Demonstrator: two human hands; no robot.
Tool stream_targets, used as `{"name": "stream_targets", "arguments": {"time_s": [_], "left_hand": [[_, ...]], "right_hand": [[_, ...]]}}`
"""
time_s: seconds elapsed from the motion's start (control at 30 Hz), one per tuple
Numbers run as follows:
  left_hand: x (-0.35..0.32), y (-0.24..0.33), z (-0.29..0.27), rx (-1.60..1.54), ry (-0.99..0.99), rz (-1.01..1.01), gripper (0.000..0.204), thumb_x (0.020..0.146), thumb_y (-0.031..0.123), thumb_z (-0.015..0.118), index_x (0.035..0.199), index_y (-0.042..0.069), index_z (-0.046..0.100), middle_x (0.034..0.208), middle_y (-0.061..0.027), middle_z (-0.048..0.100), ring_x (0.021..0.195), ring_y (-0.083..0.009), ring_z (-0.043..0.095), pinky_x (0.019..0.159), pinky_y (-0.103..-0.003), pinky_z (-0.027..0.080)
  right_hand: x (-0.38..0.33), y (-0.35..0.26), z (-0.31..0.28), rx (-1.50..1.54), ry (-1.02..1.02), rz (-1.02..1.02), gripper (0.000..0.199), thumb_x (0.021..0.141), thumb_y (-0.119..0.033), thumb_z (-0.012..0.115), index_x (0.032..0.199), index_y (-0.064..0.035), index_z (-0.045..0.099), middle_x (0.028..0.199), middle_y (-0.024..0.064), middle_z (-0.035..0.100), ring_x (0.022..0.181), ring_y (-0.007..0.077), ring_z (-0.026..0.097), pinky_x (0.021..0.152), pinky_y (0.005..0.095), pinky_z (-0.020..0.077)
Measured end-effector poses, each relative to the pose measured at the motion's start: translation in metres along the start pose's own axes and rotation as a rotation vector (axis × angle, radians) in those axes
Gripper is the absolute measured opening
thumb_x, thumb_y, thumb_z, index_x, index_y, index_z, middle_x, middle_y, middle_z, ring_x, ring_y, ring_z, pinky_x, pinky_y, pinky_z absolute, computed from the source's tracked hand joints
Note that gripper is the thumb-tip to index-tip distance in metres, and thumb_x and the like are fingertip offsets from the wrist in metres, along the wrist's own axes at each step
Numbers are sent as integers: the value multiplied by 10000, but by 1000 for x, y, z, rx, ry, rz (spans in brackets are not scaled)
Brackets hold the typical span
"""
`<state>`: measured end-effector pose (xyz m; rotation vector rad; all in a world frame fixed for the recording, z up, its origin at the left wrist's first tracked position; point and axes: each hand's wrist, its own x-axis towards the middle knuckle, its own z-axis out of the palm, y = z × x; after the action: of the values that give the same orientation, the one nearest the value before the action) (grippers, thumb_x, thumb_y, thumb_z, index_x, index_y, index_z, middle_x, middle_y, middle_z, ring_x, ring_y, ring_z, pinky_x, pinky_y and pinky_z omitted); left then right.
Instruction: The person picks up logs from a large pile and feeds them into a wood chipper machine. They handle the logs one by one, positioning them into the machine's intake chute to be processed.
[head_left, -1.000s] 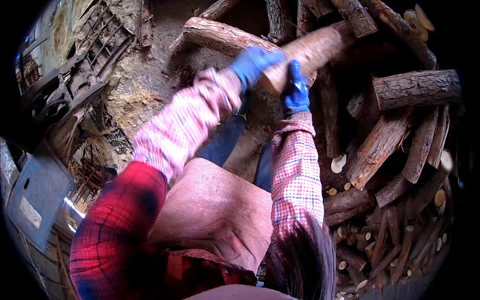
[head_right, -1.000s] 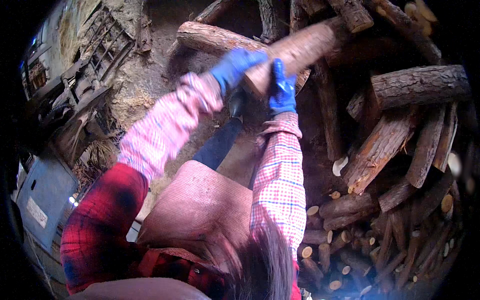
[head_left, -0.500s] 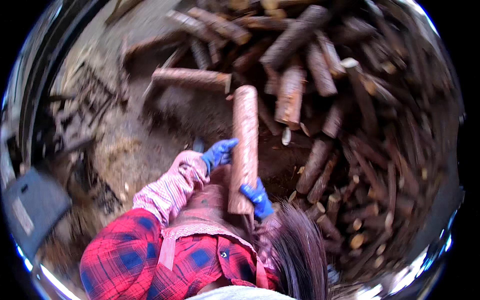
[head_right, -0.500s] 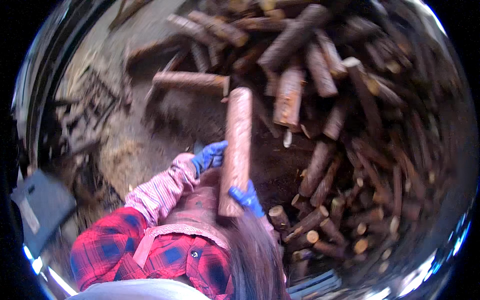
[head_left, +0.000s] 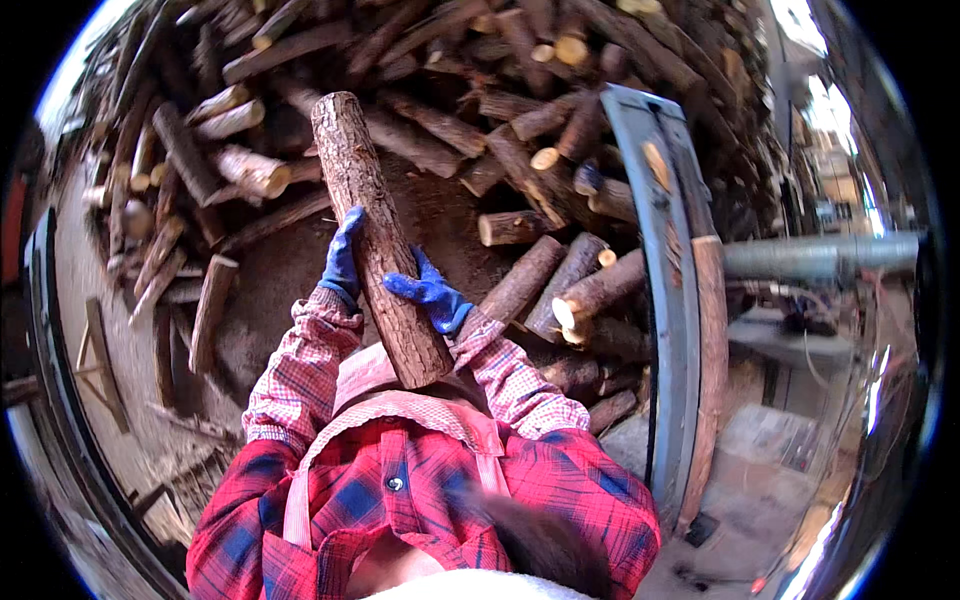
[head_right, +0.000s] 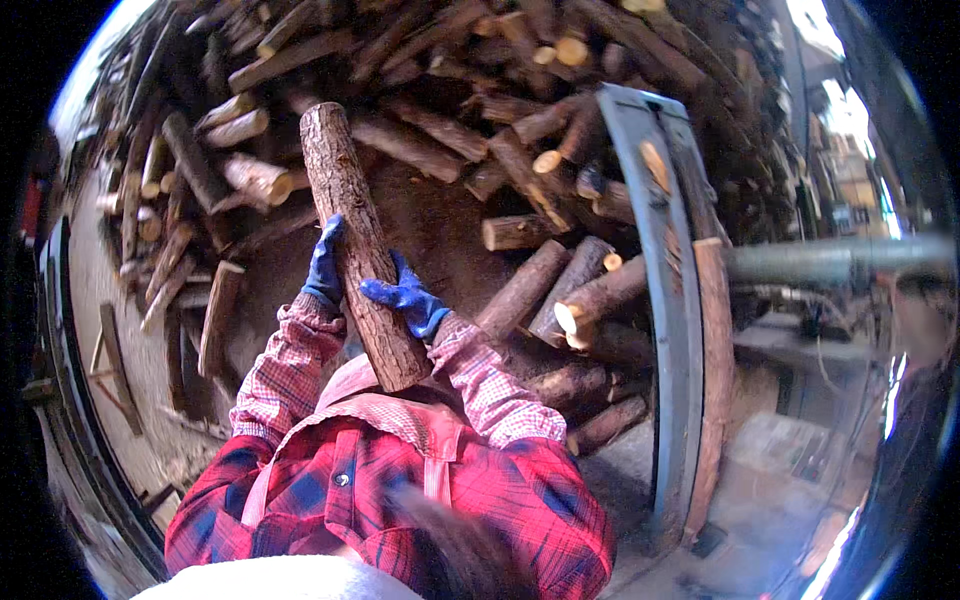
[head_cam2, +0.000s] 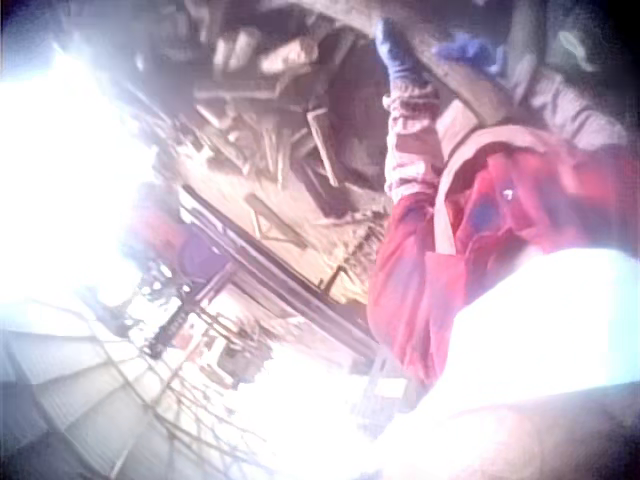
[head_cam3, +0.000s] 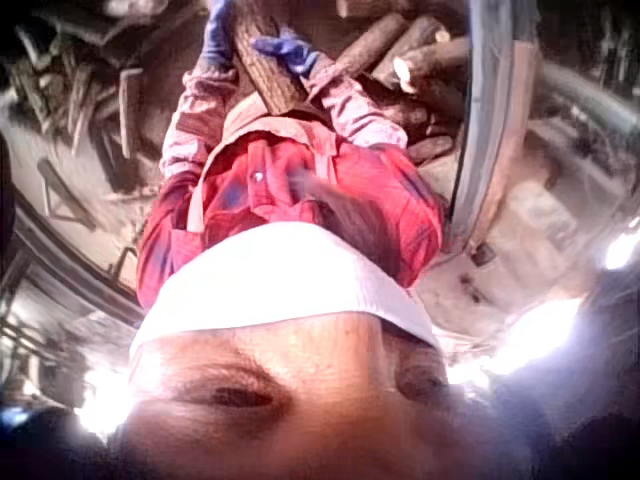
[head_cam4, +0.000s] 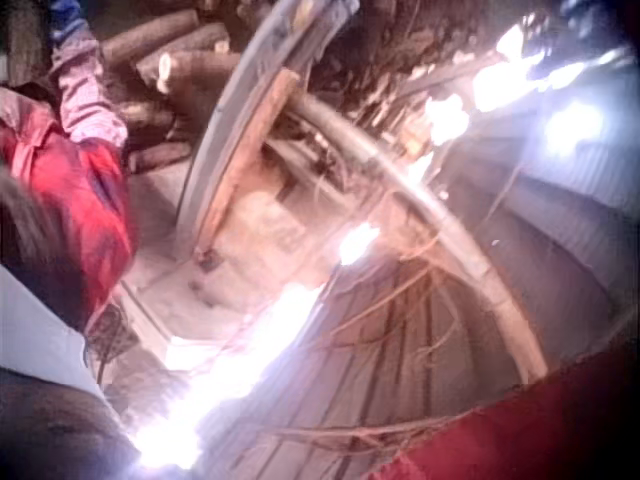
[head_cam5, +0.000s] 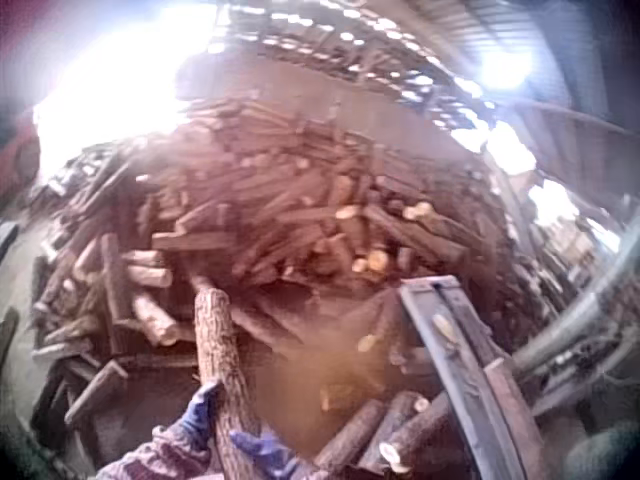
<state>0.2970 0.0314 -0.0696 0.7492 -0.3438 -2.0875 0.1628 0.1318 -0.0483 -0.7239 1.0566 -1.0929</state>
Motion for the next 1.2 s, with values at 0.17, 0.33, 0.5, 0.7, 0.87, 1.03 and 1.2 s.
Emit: {"name": "stream_targets", "arguments": {"time_s": [0.17,0.33,0.5,0.7,0.87,1.03,1.2], "left_hand": [[16,-65,54,202,-110,3,462,879,358,649,1194,27,581,1063,-55,649,952,-171,614,876,-319,482],[21,-59,140,472,-575,138,605,872,244,698,1354,8,419,1185,-85,589,1078,-160,563,946,-313,455],[40,-84,183,583,-634,60,637,861,93,703,1407,59,377,1271,-106,540,1192,-186,503,1016,-334,428],[24,-101,116,1081,-290,-134,819,818,374,745,1421,-8,344,1364,-170,497,1249,-239,482,1063,-347,373],[-35,-51,-105,1164,306,-94,904,749,468,767,1406,-4,364,1218,-212,608,1166,-292,570,995,-365,437],[-171,-58,-180,1361,946,-320,702,750,536,691,1176,-16,610,1140,-206,637,1064,-329,605,929,-403,460],[-272,-85,-269,1154,983,-551,660,732,571,669,1102,24,674,1094,-254,644,1085,-393,589,900,-432,461]], "right_hand": [[-56,-8,-50,153,168,-185,738,774,-181,765,1401,-56,394,1278,78,538,1150,198,521,1012,345,400],[-81,-76,-109,-155,413,-416,825,710,-138,822,1407,-57,389,1320,86,520,1174,218,509,1026,365,410],[-65,-241,-266,-842,695,-762,841,688,-187,846,1376,-14,394,1253,149,556,1082,257,567,952,352,460],[-81,-291,-379,-1491,880,-170,1011,649,-408,833,1440,-55,312,1293,230,540,1133,346,573,958,417,458],[-67,-245,-414,-1627,777,-29,1067,592,-512,806,1434,-58,333,1341,241,499,1223,391,499,1030,459,408],[-131,-249,-441,-1586,688,40,925,624,-553,777,1333,-57,449,1330,202,517,1194,349,523,998,454,440],[-129,-240,-433,-1683,1211,754,766,691,-595,728,1220,-60,582,1276,170,571,1131,318,572,954,465,472]]}}
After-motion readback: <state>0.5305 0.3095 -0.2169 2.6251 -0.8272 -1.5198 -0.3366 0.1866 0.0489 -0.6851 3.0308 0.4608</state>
